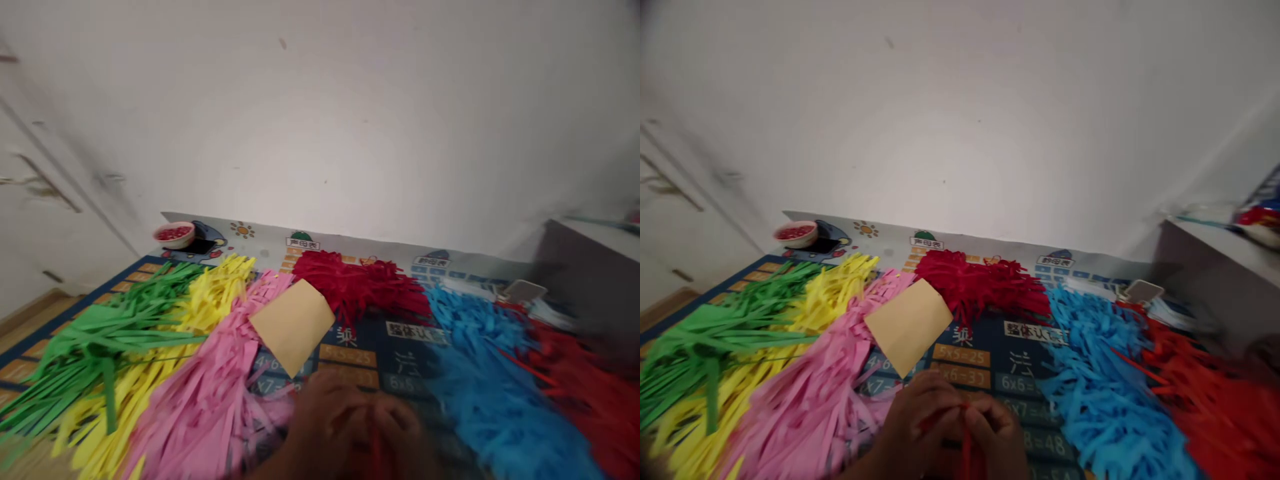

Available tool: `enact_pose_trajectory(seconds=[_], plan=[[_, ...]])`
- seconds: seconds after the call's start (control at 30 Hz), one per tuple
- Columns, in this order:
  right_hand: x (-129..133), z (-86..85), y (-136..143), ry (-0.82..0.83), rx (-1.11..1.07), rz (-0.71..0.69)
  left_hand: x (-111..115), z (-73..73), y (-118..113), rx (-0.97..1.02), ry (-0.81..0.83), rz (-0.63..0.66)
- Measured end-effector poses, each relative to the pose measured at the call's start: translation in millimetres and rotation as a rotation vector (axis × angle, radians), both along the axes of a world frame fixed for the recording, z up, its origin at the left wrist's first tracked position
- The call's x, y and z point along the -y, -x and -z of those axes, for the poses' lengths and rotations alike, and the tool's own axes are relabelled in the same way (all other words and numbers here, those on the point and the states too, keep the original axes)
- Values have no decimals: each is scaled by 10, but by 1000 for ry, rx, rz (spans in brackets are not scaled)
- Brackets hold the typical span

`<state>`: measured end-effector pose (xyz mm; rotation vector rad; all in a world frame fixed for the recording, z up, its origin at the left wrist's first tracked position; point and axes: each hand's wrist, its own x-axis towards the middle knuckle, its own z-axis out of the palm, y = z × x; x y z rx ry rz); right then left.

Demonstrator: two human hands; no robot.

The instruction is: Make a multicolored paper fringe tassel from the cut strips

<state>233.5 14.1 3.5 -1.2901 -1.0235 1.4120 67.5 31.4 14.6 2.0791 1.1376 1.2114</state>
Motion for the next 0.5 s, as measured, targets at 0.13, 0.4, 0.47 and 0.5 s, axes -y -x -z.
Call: enact_pose_trajectory(seconds=[0.13,0.4,0.47,0.5], plan=[[-35,110,177,-11,-309,175,-25,-45,-19,93,145,40],[-97,85,283,-199,-424,232,-175,101,-6,141,215,158],[-206,80,138,-238,-202,168,-229,141,32,147,359,191],[-302,75,7,-250,25,142,-254,148,59,166,440,195]])
